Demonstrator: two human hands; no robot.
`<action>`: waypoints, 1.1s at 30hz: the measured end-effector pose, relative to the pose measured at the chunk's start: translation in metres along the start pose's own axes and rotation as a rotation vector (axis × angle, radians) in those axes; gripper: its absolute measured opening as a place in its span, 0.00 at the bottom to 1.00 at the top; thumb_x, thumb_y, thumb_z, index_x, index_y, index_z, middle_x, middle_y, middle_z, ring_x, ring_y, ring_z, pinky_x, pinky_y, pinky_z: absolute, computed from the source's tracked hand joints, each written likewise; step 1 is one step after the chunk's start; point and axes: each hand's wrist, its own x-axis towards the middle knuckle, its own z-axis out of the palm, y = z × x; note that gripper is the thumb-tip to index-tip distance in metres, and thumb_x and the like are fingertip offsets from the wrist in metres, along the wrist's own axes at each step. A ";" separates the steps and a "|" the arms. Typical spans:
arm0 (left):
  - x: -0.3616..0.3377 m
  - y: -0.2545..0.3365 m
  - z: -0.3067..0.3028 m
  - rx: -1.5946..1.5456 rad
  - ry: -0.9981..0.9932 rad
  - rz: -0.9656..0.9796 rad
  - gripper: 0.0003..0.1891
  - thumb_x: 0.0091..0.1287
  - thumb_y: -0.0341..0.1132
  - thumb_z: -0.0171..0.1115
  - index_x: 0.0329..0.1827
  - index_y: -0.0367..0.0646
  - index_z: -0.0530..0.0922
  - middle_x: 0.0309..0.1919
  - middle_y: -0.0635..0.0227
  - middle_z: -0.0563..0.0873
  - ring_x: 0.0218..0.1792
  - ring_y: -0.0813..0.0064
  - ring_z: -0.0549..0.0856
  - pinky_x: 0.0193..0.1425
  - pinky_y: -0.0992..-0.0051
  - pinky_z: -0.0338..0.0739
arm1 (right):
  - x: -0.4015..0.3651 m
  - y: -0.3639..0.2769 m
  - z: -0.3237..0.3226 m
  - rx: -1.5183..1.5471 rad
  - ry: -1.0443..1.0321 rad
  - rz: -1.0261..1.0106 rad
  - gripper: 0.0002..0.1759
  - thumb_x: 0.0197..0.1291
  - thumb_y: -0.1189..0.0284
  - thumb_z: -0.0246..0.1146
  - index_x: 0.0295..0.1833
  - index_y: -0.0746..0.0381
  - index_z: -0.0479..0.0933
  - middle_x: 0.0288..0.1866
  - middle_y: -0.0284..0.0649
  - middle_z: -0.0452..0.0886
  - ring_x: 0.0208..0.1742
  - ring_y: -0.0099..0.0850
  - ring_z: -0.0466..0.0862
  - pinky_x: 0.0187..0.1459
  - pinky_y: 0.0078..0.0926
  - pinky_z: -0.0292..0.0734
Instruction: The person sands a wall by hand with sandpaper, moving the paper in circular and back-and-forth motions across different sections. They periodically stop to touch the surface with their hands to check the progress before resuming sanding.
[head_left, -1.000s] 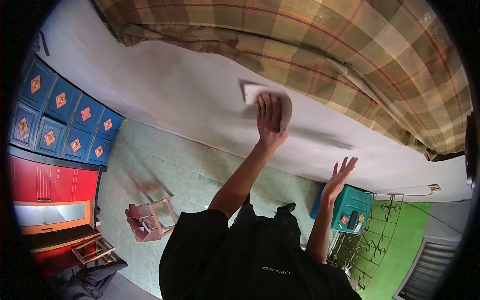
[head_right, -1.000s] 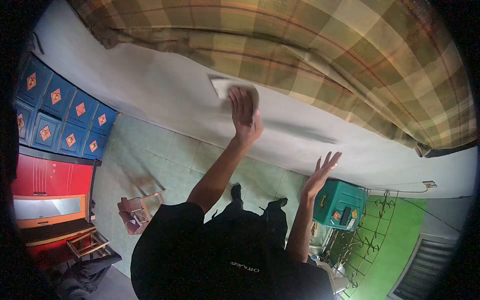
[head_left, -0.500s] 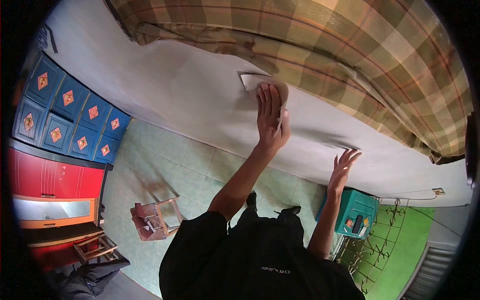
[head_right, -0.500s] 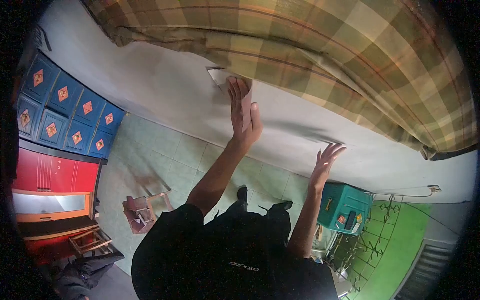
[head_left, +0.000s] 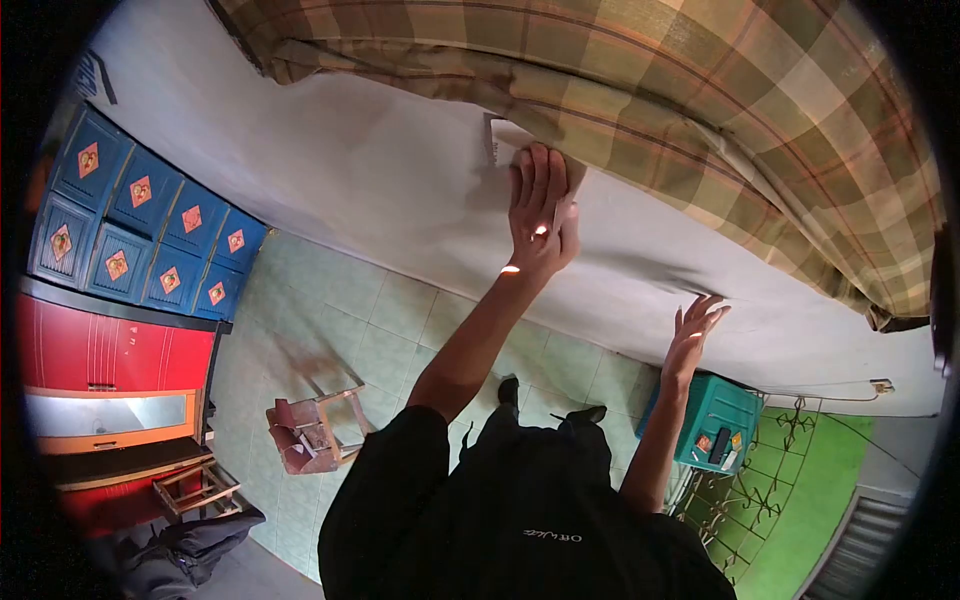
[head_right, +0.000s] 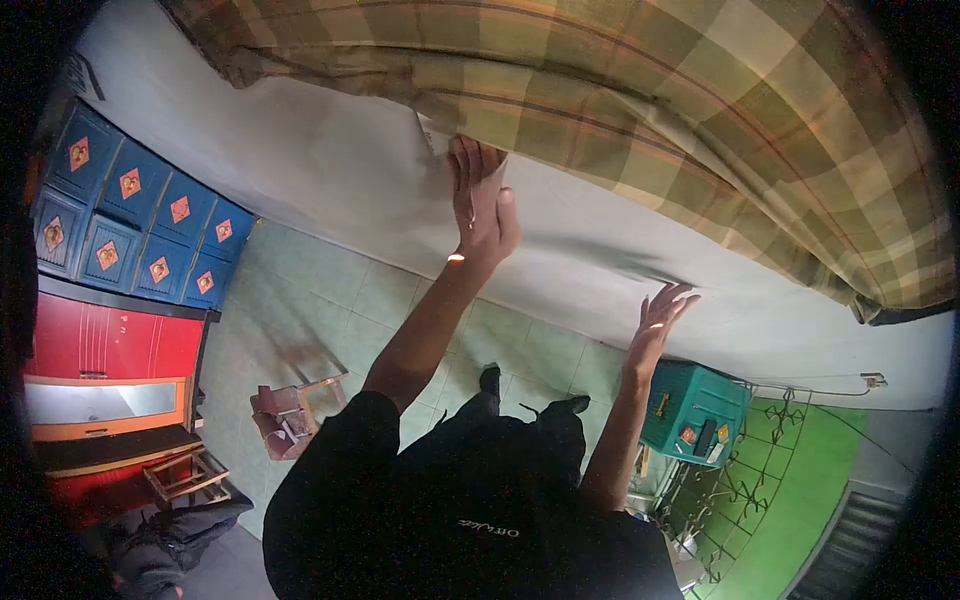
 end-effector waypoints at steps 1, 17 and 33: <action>0.004 0.003 -0.002 0.018 -0.039 -0.031 0.27 0.65 0.35 0.46 0.63 0.23 0.64 0.62 0.31 0.65 0.60 0.31 0.66 0.65 0.43 0.58 | 0.001 0.002 0.000 0.006 -0.009 -0.022 0.48 0.64 0.36 0.37 0.75 0.45 0.20 0.81 0.31 0.29 0.80 0.38 0.36 0.74 0.55 0.35; -0.044 -0.001 0.021 -0.081 -0.034 0.037 0.25 0.65 0.32 0.47 0.62 0.21 0.62 0.61 0.29 0.66 0.62 0.25 0.62 0.68 0.40 0.55 | -0.003 -0.006 0.002 -0.020 -0.075 -0.091 0.57 0.57 0.32 0.46 0.75 0.47 0.20 0.81 0.35 0.27 0.80 0.40 0.34 0.74 0.53 0.37; -0.041 0.006 0.037 0.067 -0.098 0.017 0.22 0.69 0.33 0.41 0.63 0.31 0.66 0.62 0.34 0.66 0.64 0.29 0.63 0.68 0.40 0.54 | 0.002 -0.027 0.008 0.095 -0.017 0.068 0.41 0.70 0.43 0.38 0.77 0.43 0.25 0.80 0.37 0.24 0.80 0.38 0.31 0.74 0.50 0.37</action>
